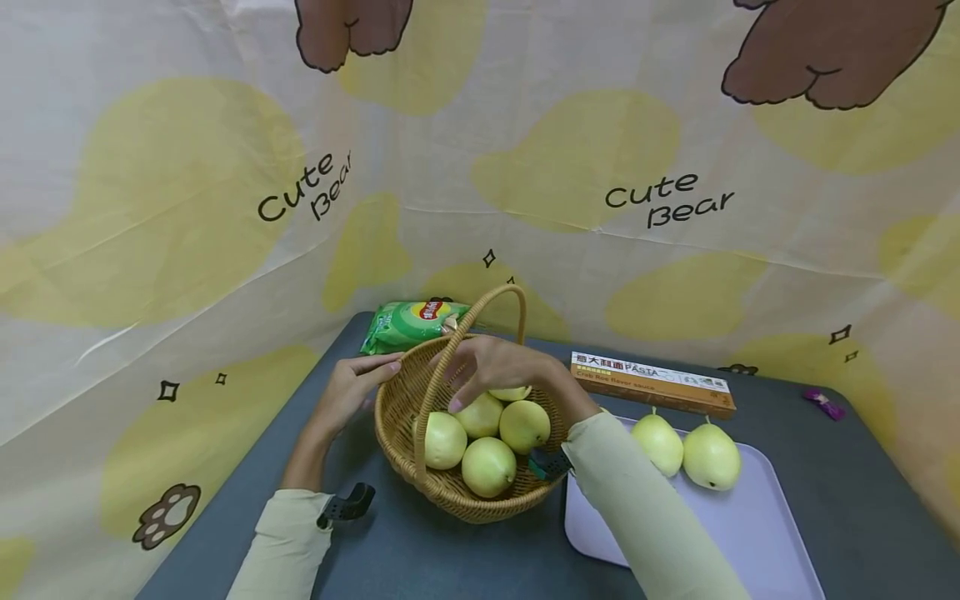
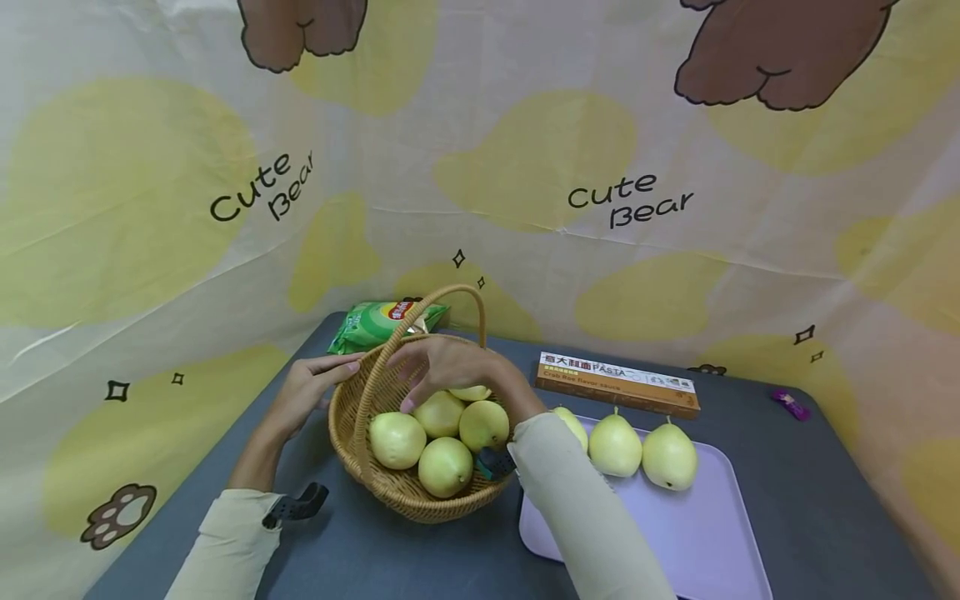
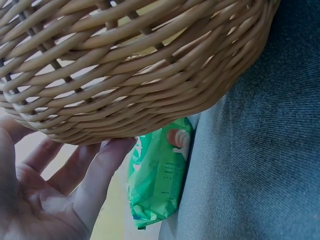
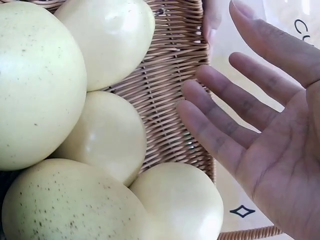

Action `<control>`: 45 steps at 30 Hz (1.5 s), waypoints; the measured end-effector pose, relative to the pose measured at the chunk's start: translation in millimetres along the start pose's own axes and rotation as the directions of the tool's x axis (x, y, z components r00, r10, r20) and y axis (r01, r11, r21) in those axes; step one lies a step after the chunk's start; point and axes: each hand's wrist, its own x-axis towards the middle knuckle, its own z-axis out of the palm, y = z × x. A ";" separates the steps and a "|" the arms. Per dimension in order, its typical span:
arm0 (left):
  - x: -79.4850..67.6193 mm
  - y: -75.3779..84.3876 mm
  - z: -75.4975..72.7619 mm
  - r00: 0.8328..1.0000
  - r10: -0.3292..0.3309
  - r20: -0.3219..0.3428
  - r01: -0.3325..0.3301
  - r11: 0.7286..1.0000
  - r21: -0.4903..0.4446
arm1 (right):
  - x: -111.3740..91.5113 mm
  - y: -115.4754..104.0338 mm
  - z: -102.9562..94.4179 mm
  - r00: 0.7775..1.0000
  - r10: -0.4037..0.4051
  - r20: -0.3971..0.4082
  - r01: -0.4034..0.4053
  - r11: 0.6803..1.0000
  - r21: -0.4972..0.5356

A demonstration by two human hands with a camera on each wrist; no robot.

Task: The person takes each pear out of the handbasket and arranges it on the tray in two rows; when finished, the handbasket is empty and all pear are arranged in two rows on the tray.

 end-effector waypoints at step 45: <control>2.8 -3.0 -0.5 1.000 -0.001 -0.012 0.001 1.000 0.013 | 29.4 -2.7 28.9 0.962 0.194 0.194 -0.152 0.965 -0.213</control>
